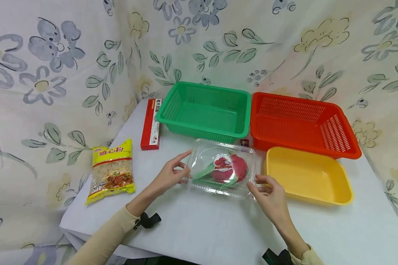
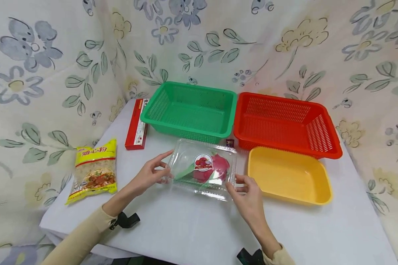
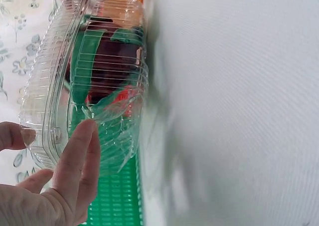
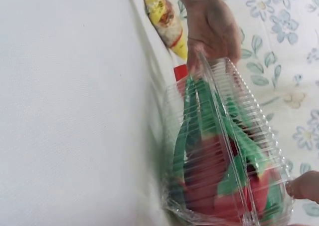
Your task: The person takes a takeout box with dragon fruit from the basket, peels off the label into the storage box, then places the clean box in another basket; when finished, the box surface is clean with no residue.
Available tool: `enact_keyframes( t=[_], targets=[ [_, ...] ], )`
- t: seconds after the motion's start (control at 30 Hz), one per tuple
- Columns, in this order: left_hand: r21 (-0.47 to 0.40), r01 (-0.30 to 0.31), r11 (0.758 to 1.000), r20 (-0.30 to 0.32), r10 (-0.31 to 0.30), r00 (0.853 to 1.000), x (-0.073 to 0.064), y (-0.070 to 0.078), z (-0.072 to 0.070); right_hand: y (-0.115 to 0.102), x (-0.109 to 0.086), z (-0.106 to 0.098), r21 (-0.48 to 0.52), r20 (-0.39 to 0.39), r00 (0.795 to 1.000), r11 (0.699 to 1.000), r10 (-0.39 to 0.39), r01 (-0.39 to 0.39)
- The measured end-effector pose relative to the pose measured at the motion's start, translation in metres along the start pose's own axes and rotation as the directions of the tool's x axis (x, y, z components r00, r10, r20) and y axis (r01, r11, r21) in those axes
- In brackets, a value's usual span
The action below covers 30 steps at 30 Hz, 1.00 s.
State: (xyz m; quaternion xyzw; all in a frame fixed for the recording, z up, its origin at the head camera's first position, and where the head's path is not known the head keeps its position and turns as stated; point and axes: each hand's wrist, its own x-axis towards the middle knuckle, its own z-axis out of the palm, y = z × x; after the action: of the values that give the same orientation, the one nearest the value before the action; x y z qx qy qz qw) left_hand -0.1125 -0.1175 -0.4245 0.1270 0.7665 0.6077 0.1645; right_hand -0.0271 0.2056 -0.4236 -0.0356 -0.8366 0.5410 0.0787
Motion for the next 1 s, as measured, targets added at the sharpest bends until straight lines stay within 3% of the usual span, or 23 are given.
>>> enact_keyframes(
  t=[0.23, 0.5, 0.63, 0.73, 0.83, 0.9, 1.0],
  targets=[
    [-0.034, 0.024, 0.999, -0.013, -0.024, 1.000, 0.002, -0.013, 0.001, 0.003, 0.002, 0.006, -0.066, -0.030, 0.999, 0.998, -0.023, 0.021],
    [-0.045, 0.029, 0.999, 0.017, -0.028, 0.999, 0.010, -0.012, -0.001, -0.001, 0.009, 0.001, -0.130, -0.007, 1.000, 0.991, -0.015, 0.014],
    [0.002, 0.003, 1.000, 0.036, -0.003, 0.999, 0.015, -0.013, -0.005, -0.006, 0.011, -0.003, -0.220, 0.041, 0.998, 0.975, 0.039, -0.029],
    [0.129, -0.076, 0.989, 0.012, 0.076, 0.997, 0.022, -0.013, -0.008, -0.013, 0.013, -0.005, -0.310, 0.062, 0.996, 0.950, 0.062, -0.040],
    [0.290, -0.201, 0.936, -0.013, 0.213, 0.977, 0.034, -0.010, -0.010, -0.018, 0.015, -0.006, -0.391, 0.060, 0.997, 0.920, 0.044, -0.017],
    [0.391, -0.295, 0.872, 0.003, 0.319, 0.948, 0.045, -0.007, -0.012, -0.019, 0.017, -0.006, -0.428, 0.055, 0.998, 0.904, 0.016, 0.009],
    [0.476, -0.407, 0.780, 0.077, 0.424, 0.902, 0.062, -0.006, -0.013, -0.020, 0.021, -0.005, -0.457, 0.057, 0.998, 0.889, -0.010, 0.035]
  ],
)
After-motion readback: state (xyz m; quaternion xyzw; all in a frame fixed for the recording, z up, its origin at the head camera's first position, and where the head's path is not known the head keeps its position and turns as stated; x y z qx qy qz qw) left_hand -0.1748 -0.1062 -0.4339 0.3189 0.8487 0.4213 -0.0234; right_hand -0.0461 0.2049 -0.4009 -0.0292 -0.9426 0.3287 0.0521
